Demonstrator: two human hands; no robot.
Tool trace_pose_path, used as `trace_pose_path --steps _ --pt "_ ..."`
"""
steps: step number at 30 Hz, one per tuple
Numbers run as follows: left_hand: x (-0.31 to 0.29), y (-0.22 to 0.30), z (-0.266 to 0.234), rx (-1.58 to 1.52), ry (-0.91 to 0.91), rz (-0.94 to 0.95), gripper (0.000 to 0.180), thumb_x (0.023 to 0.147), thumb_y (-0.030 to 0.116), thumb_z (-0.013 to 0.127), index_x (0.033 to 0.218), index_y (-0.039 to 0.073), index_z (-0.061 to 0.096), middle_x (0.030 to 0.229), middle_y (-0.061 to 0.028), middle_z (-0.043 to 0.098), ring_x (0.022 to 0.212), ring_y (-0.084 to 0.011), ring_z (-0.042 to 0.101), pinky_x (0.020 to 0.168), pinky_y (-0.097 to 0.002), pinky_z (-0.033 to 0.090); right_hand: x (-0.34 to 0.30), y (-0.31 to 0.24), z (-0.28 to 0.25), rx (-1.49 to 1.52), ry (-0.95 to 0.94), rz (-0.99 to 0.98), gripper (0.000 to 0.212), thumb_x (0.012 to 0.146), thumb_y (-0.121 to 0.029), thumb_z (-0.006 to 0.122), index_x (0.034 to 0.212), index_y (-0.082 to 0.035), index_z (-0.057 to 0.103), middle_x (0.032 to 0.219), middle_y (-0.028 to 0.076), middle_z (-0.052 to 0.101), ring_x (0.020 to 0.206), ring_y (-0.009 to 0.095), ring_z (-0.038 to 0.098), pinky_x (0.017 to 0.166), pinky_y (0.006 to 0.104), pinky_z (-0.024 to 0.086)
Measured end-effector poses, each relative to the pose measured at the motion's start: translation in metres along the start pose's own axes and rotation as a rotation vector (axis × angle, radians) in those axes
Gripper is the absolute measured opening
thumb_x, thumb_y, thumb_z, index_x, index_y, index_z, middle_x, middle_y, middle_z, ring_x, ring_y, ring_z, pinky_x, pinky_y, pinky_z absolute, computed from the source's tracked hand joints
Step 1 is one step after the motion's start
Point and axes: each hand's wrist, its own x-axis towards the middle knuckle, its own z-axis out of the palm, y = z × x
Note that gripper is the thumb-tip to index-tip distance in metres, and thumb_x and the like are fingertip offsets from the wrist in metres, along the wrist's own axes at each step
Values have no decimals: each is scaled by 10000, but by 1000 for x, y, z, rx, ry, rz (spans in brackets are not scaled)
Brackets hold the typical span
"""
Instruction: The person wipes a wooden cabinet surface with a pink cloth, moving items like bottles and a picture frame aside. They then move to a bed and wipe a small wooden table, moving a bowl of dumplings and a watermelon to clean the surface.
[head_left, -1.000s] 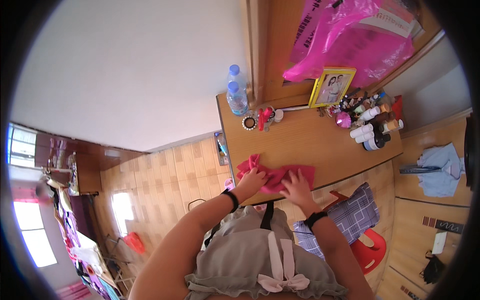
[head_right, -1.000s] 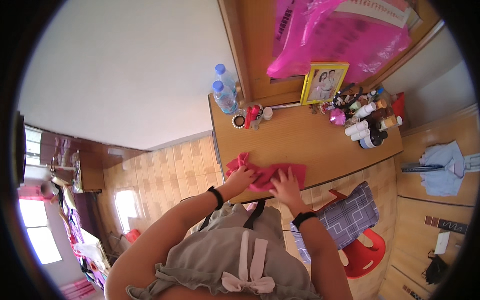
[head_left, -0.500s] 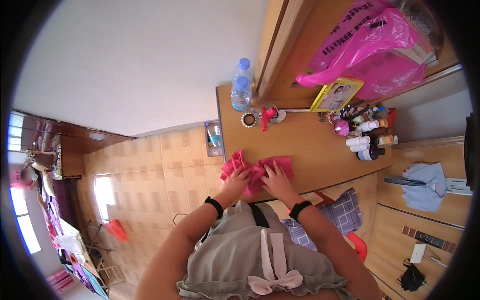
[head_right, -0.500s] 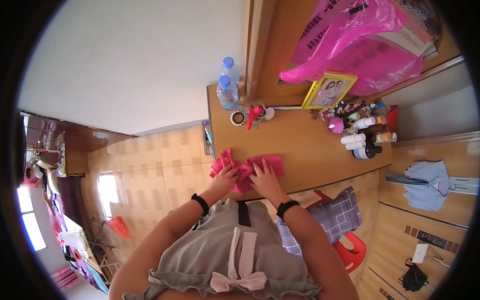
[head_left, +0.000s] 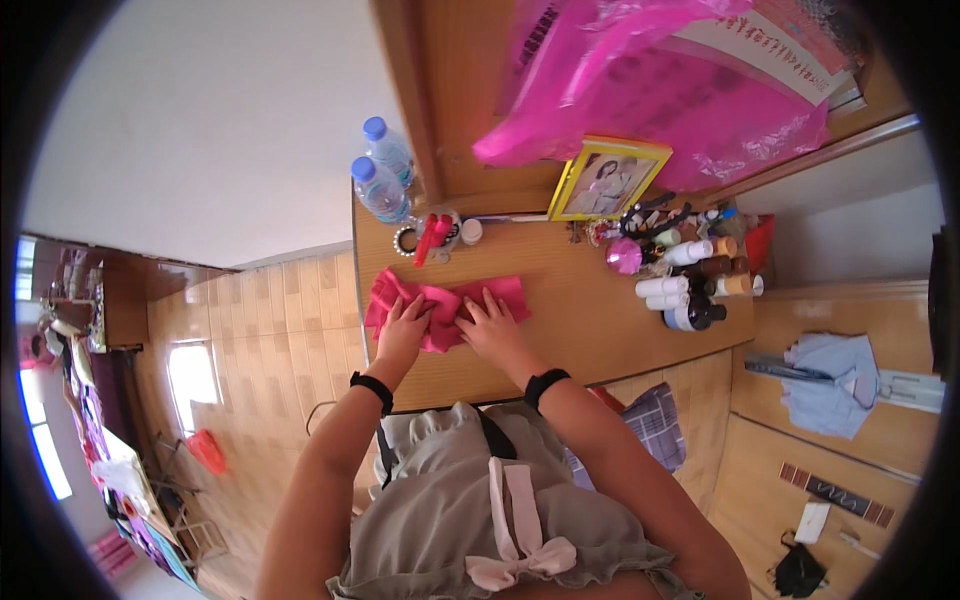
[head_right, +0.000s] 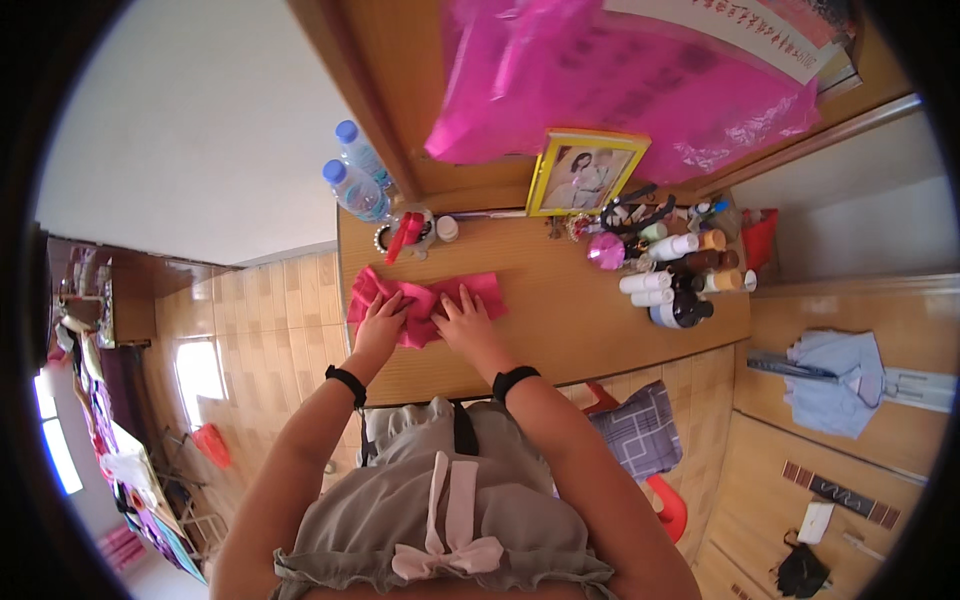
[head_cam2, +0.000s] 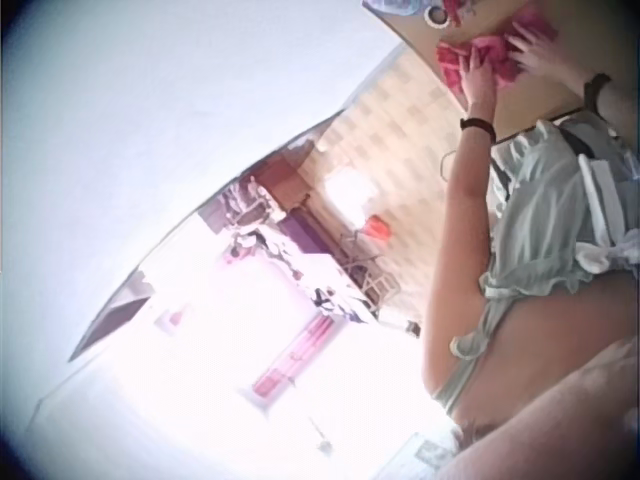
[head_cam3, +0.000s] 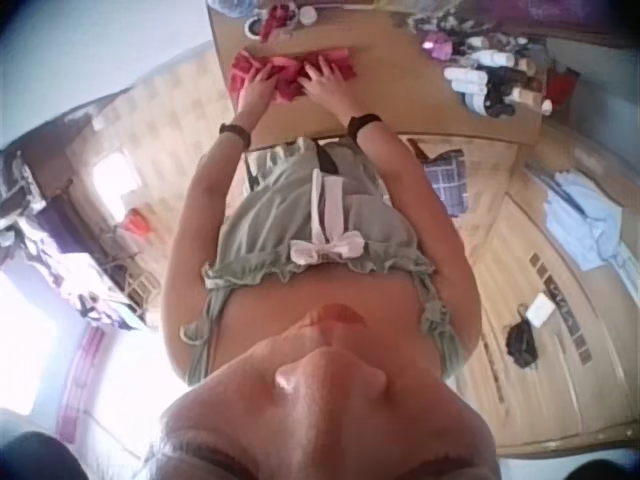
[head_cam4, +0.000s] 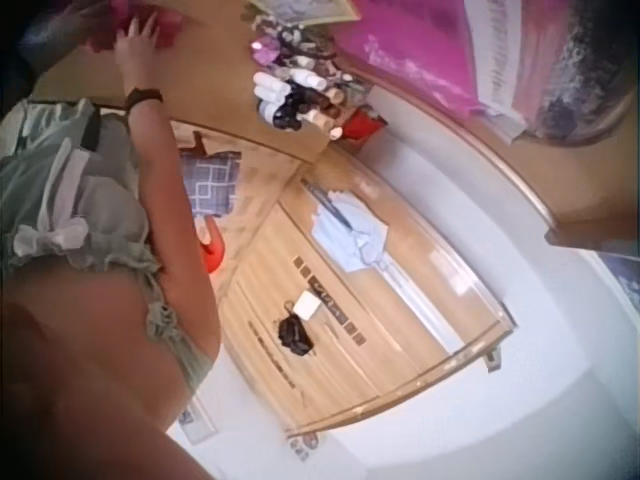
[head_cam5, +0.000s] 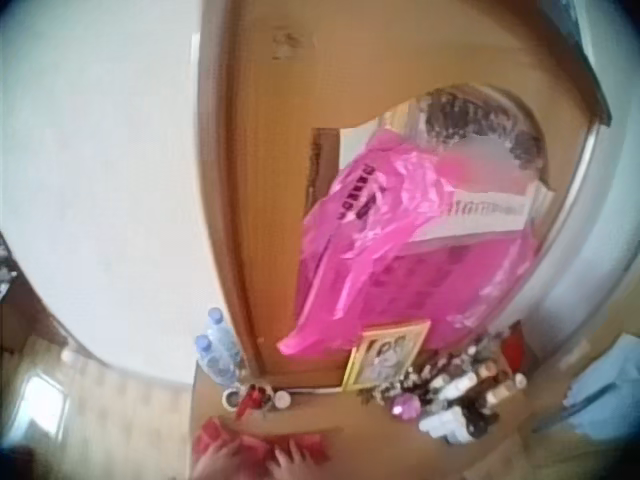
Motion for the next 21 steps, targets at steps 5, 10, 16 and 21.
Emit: trace_pose_path --steps 5,10,16,21 --pt "13 88 15 53 7 82 378 853 203 578 1229 186 617 1365 -65 497 1296 -378 389 1069 -472 363 -73 87 -28 -11 34 -14 342 851 -327 624 1170 -207 647 1355 100 510 1274 447 417 997 530 419" --pt "43 199 39 -96 68 183 391 855 221 585 1244 178 602 1318 -58 519 1302 -380 376 1060 -515 359 -166 174 -52 -44 -19 22 341 810 -294 676 1117 -150 638 1301 101 532 1238 431 449 974 481 452" --pt "72 191 36 -109 74 11 399 871 148 504 1258 177 597 1425 -62 435 1326 -398 365 1080 -520 335 -155 185 -61 -139 79 86 335 810 -287 680 1099 -136 599 1241 109 548 1185 428 496 948 482 468" --pt "19 125 38 -223 142 -289 416 852 97 498 1251 148 606 1439 -80 433 1317 -423 373 1081 -520 337 -73 144 -46 -77 150 -83 304 827 -269 661 1094 -140 590 1245 108 558 1180 454 492 905 526 473"
